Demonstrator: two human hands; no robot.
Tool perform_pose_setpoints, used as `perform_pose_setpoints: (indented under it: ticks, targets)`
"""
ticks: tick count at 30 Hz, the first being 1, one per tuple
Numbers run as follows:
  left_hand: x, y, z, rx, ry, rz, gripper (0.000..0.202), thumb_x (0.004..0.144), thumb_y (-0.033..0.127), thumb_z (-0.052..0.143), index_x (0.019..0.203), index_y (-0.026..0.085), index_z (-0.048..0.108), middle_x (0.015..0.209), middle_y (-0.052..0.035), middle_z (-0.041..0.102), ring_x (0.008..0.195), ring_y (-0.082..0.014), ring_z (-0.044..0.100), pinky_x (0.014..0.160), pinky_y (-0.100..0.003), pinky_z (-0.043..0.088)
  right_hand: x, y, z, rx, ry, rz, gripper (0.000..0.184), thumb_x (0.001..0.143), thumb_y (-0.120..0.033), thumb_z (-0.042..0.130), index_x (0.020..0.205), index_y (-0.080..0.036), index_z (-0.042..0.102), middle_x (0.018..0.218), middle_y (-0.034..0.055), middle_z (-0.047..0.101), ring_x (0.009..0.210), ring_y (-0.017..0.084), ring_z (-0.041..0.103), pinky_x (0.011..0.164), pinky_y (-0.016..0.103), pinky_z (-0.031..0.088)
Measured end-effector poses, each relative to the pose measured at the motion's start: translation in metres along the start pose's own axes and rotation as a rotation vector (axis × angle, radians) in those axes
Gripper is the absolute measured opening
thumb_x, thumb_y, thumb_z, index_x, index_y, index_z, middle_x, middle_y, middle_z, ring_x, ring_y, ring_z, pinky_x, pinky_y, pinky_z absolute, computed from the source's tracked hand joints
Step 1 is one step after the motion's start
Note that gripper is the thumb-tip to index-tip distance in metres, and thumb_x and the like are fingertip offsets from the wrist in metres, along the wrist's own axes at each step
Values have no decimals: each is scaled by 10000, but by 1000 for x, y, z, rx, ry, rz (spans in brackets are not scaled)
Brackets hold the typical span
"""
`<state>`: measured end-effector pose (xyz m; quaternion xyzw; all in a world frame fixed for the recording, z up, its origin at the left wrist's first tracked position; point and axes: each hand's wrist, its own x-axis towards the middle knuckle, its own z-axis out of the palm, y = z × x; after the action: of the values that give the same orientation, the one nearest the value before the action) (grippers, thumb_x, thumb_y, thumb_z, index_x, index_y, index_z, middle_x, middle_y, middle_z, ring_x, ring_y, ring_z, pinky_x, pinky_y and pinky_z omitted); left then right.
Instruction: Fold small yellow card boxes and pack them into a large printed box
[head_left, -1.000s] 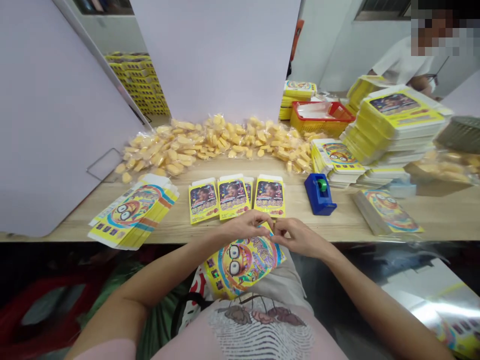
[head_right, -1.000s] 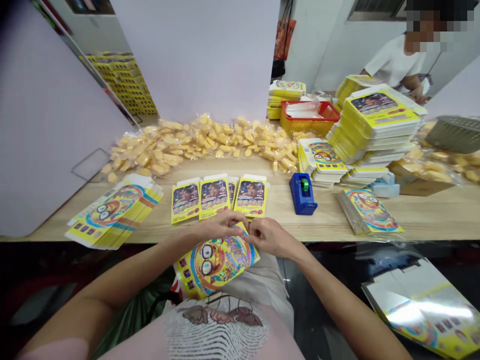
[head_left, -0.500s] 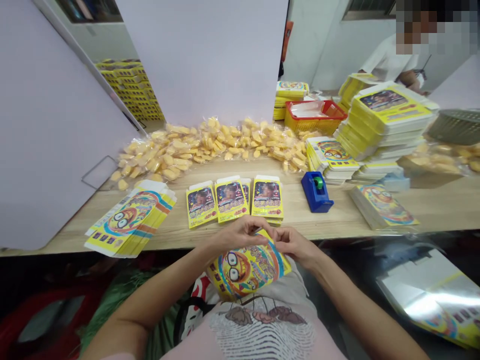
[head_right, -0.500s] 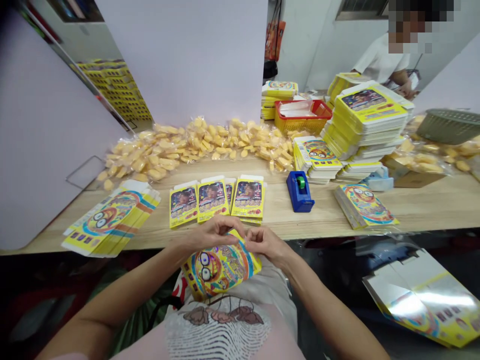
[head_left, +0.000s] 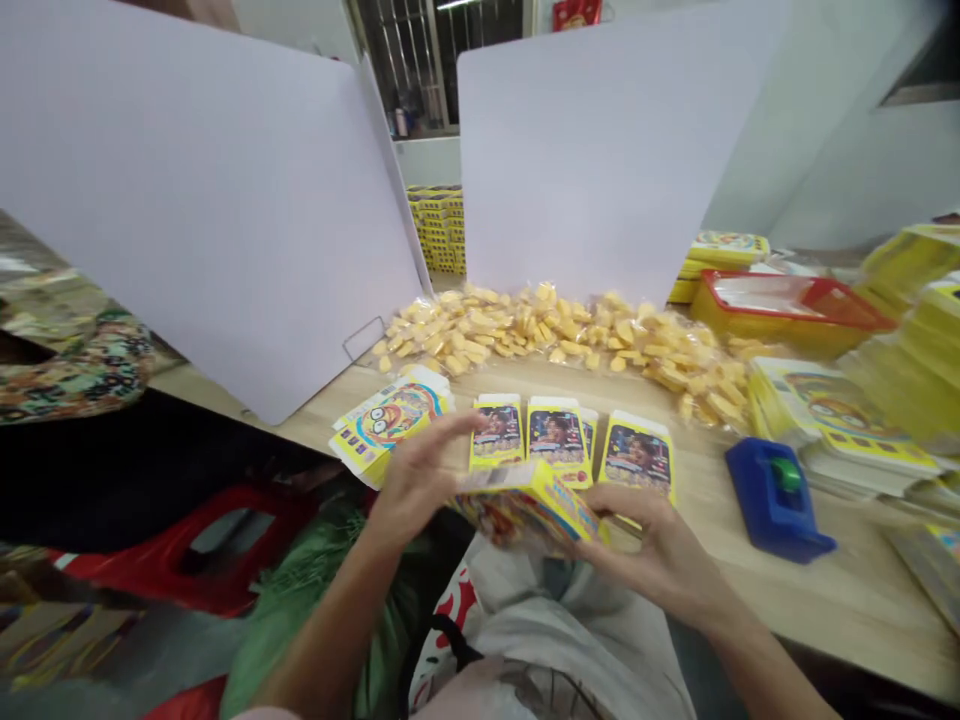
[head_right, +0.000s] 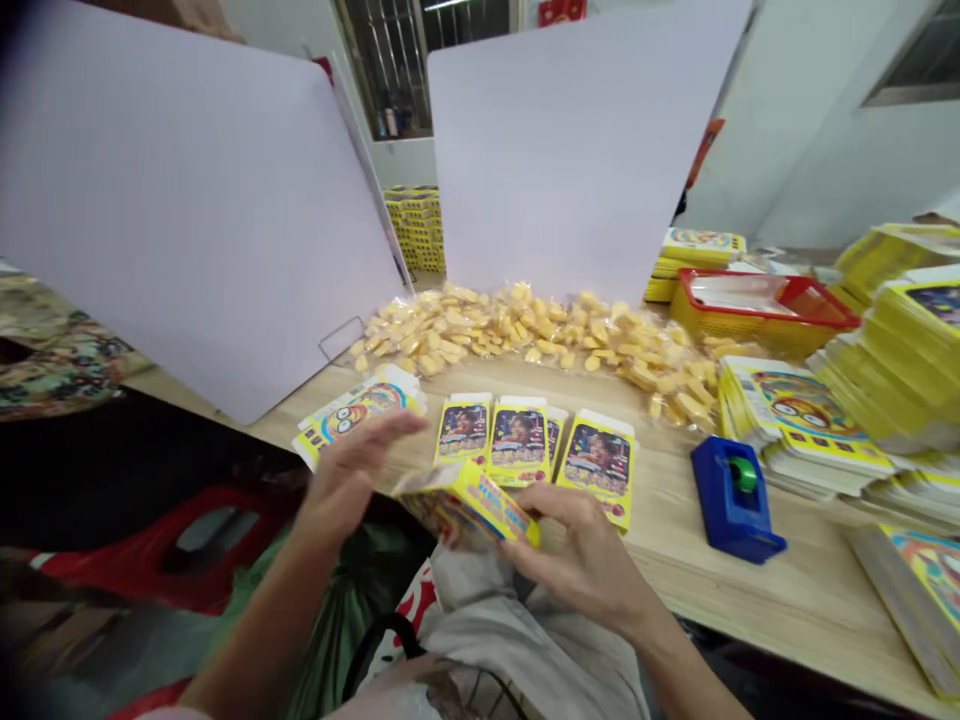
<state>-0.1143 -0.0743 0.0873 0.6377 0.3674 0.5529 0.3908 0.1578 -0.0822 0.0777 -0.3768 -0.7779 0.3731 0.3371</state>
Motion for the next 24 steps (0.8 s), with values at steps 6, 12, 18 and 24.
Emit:
perform_pose_setpoints:
  ticks: [6,12,18,24]
  targets:
    - [-12,-31,-29,-47,588,-112,449,860,427,620,1241,193,586,1284,-120,610,1234,-273,545,1099,-428,382,75,35,53,-414,236,-402,255,861,-194,609,1111,-145,618,1073,126,662,979,245,607,833,373,504]
    - [2,-119,-14,-169,422,-533,565,809,468,668,1289,200,537,1453,-106,473,1383,-306,373,1094,-411,388,92,71,109,-766,-2,-314,152,824,-191,631,964,-139,656,1021,140,660,935,296,586,827,468,480]
    - [27,-147,-17,-205,99,-548,595,705,364,763,1215,127,569,1191,-133,672,1069,-317,639,919,-430,512,20,89,32,-517,554,-29,413,869,-357,609,1244,-192,555,1332,154,511,1240,300,464,1028,512,378]
    - [56,-154,-13,-199,-142,-619,520,642,284,769,1119,126,635,1068,-115,724,933,-300,682,813,-390,539,-30,147,-24,206,630,715,600,740,-618,635,1156,-185,612,1190,128,639,1113,314,586,824,385,523]
